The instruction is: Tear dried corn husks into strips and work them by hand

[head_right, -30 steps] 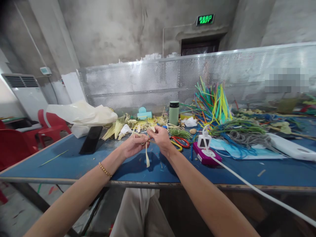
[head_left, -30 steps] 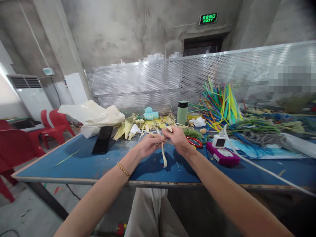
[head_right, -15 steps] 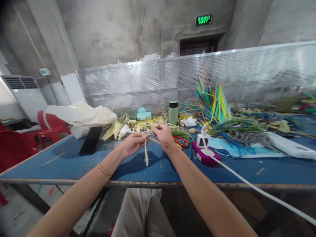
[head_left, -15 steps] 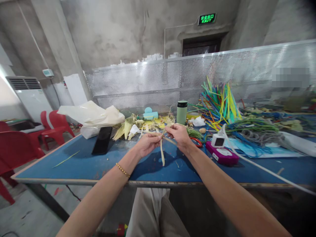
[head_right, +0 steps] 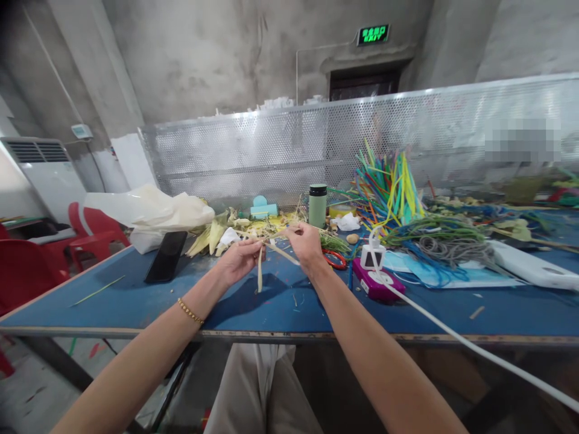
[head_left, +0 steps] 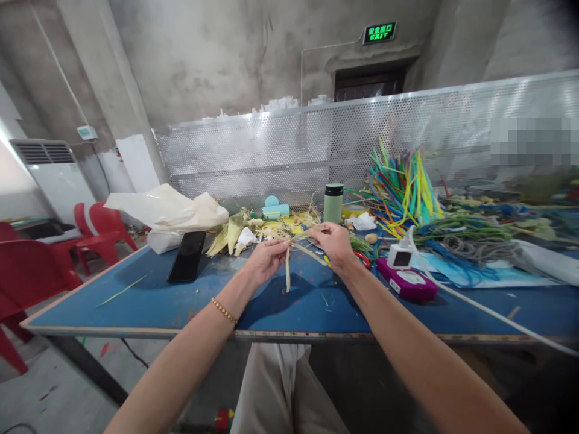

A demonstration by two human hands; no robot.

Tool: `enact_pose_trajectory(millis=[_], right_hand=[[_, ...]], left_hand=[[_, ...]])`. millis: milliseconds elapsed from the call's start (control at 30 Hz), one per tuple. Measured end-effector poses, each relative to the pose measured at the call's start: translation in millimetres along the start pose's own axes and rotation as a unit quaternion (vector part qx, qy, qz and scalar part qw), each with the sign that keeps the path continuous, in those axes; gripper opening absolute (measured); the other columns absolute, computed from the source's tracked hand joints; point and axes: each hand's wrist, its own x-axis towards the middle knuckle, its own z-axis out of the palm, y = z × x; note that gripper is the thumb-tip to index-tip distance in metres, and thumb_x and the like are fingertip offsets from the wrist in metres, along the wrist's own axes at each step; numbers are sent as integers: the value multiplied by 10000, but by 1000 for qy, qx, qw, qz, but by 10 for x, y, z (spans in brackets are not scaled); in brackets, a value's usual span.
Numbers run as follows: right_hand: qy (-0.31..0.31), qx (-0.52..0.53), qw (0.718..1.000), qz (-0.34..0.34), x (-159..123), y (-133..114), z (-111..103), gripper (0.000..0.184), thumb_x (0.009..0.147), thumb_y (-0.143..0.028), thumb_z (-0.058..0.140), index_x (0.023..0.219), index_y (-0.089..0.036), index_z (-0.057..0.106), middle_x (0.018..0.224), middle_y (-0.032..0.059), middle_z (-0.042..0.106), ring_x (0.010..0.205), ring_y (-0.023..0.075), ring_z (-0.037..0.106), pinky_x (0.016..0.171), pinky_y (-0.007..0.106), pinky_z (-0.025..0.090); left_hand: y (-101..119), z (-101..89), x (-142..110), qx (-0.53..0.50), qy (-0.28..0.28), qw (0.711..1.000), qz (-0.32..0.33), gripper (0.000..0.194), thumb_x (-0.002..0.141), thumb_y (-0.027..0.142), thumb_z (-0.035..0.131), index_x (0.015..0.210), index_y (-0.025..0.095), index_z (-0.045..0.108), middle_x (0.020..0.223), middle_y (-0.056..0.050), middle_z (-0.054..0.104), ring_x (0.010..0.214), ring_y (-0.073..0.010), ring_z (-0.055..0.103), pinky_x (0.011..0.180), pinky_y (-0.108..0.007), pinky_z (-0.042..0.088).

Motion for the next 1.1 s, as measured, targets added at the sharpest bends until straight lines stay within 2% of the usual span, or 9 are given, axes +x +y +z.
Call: enact_pose_trajectory(millis=[67,167,267,333,400,500,700,833,1100], right_hand=[[47,-39,997,-47,35,6,-31,191,656,-232,639,820,-134,625,769,64,640,636,148,550,634,289,457],[99,-138,970,-174,40,-31,-70,226,722,-244,598,919,-139,634,954,118,646,759,181,575,759,333,466],[28,-216,945,-246,-7,-93,-71,199,801,-317,547,759,-157,658,834,100,651,803,208,576,801,344,439],[-90,-214,944,-233,-50,-121,-52,285,820,-360,529,657,-160,651,745,77,644,769,199,583,749,313,440],[-195,-179,947,-182,-91,-136,-37,287,803,-382,550,695,-150,680,711,51,646,699,172,582,662,276,436],[-270,-117,950,-99,-139,-166,-38,262,745,-376,617,809,-137,703,671,21,637,608,135,553,582,246,415],[-234,-111,959,-114,-148,-233,-61,233,700,-346,655,621,-128,633,595,10,579,586,112,496,590,244,397],[-229,-116,961,-106,-116,-174,-42,253,711,-368,643,628,-130,620,578,5,563,553,106,471,543,239,376],[-221,-107,966,-75,-125,-108,-6,293,681,-432,652,661,-141,620,574,-15,535,532,99,434,517,238,345]], left_hand=[[3,3,-25,30,-20,999,-9,159,666,183,746,758,101,646,669,-47,645,587,-115,593,618,-250,471],[-2,27,-56,79,-41,996,-6,205,667,215,752,792,92,646,705,-78,663,601,-141,612,623,-279,471],[-3,58,-76,99,-58,993,3,236,631,211,783,779,73,662,669,-67,647,582,-125,591,604,-266,451],[6,79,-93,111,-76,991,-3,233,621,212,792,748,60,670,651,-62,635,559,-107,567,578,-252,428],[21,98,-115,124,-89,988,-24,216,613,202,793,716,53,675,646,-65,632,547,-99,554,564,-247,414],[41,111,-141,123,-85,987,-51,176,597,167,788,650,58,661,610,-56,612,539,-93,543,549,-240,399],[41,70,-108,81,-74,992,-65,168,622,172,763,709,71,661,588,-34,586,526,-92,531,545,-234,407],[18,44,-81,87,-72,992,-57,224,676,266,762,736,78,657,577,-28,583,499,-81,516,539,-229,405],[9,48,-82,85,-65,991,-76,260,611,251,815,720,88,644,586,-31,611,482,-72,518,526,-218,393]])
